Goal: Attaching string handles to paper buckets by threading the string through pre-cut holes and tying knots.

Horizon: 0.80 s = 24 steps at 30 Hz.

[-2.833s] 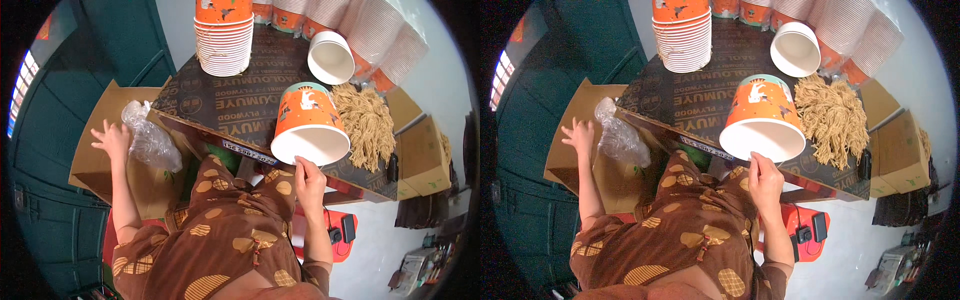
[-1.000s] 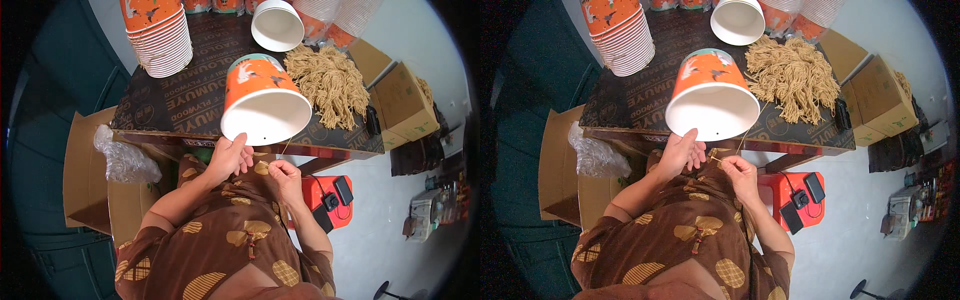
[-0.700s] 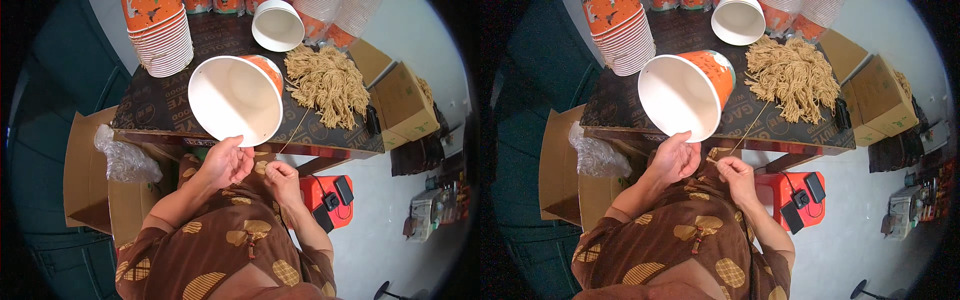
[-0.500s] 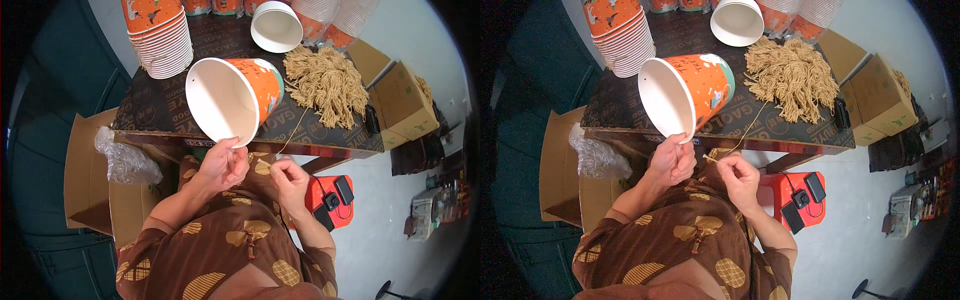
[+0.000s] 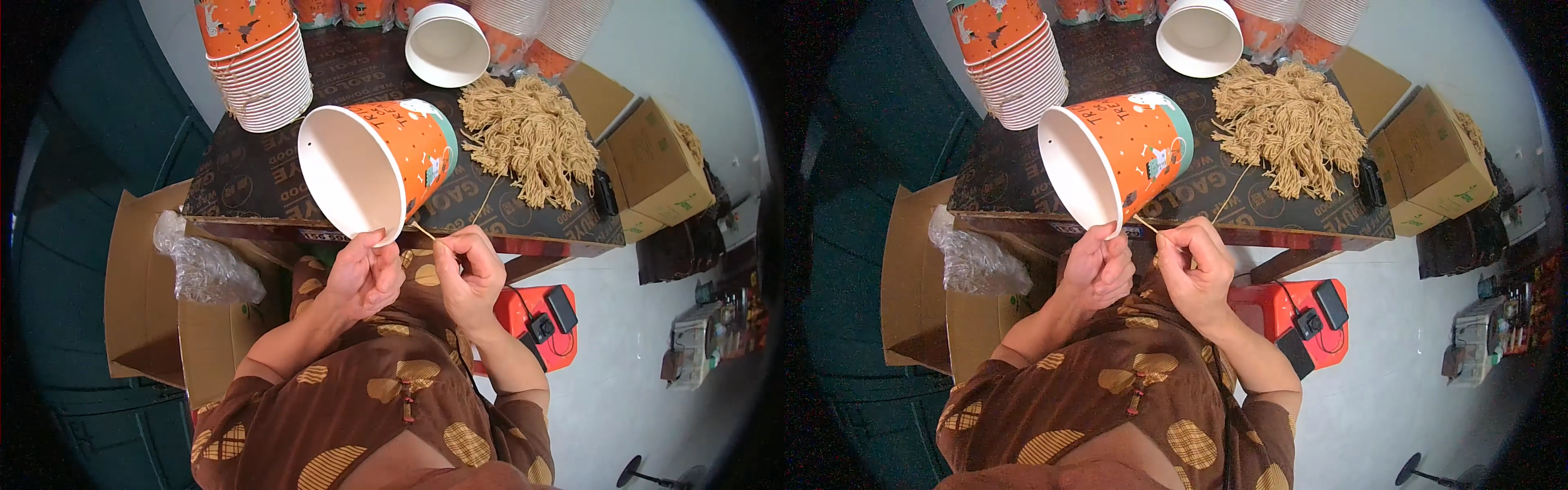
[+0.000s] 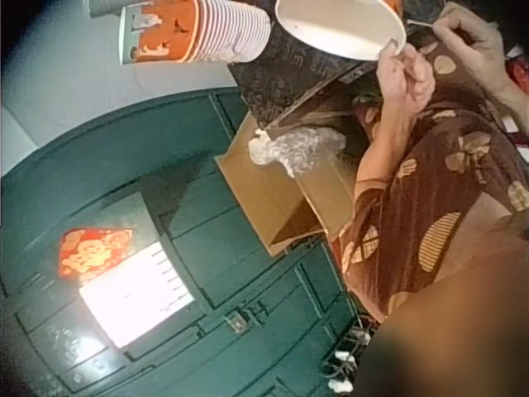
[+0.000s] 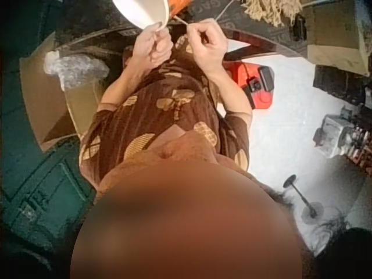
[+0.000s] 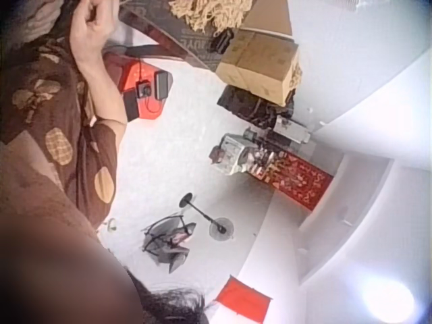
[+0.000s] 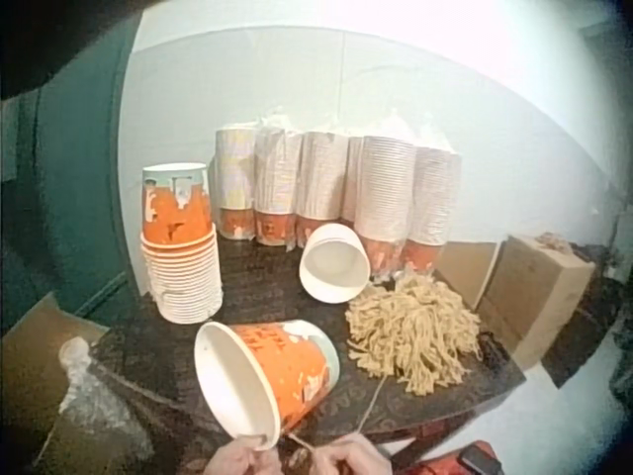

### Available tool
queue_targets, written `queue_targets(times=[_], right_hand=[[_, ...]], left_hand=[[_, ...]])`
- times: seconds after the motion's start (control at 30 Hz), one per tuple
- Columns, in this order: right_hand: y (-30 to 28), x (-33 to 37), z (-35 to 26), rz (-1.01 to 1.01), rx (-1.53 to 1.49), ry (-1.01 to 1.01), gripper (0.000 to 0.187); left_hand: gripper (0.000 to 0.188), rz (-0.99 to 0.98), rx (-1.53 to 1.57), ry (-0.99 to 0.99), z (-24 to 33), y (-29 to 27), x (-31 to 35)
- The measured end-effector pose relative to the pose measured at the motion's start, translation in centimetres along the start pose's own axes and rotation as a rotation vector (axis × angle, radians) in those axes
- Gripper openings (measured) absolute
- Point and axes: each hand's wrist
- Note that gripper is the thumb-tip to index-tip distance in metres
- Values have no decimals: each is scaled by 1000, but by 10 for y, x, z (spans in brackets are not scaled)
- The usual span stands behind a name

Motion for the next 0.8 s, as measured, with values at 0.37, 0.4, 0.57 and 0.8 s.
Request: queue_targets(times=[0.37,0.4,0.57,0.8], right_hand=[[3,-3,-1,-6,-3,-15,7],[4,-3,-1,-6,-3,-15,7],[5,-4,0,-2,-3,-9,7],[4,-4,5,-22,21,-25,8]], left_hand=[[47,47,-15,-2,-1,-1,-1],[47,41,0,-6,-1,-1,-1],[47,14,21,-15,-1,-4,-1],[46,-4,48,-10,-3,-6,-1]])
Point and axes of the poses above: each hand's wrist, its own x-axis away from the middle knuckle, its own y-axis out of the palm, z = x × y, and after that the axes turned 7 degrees about -z, right-handed
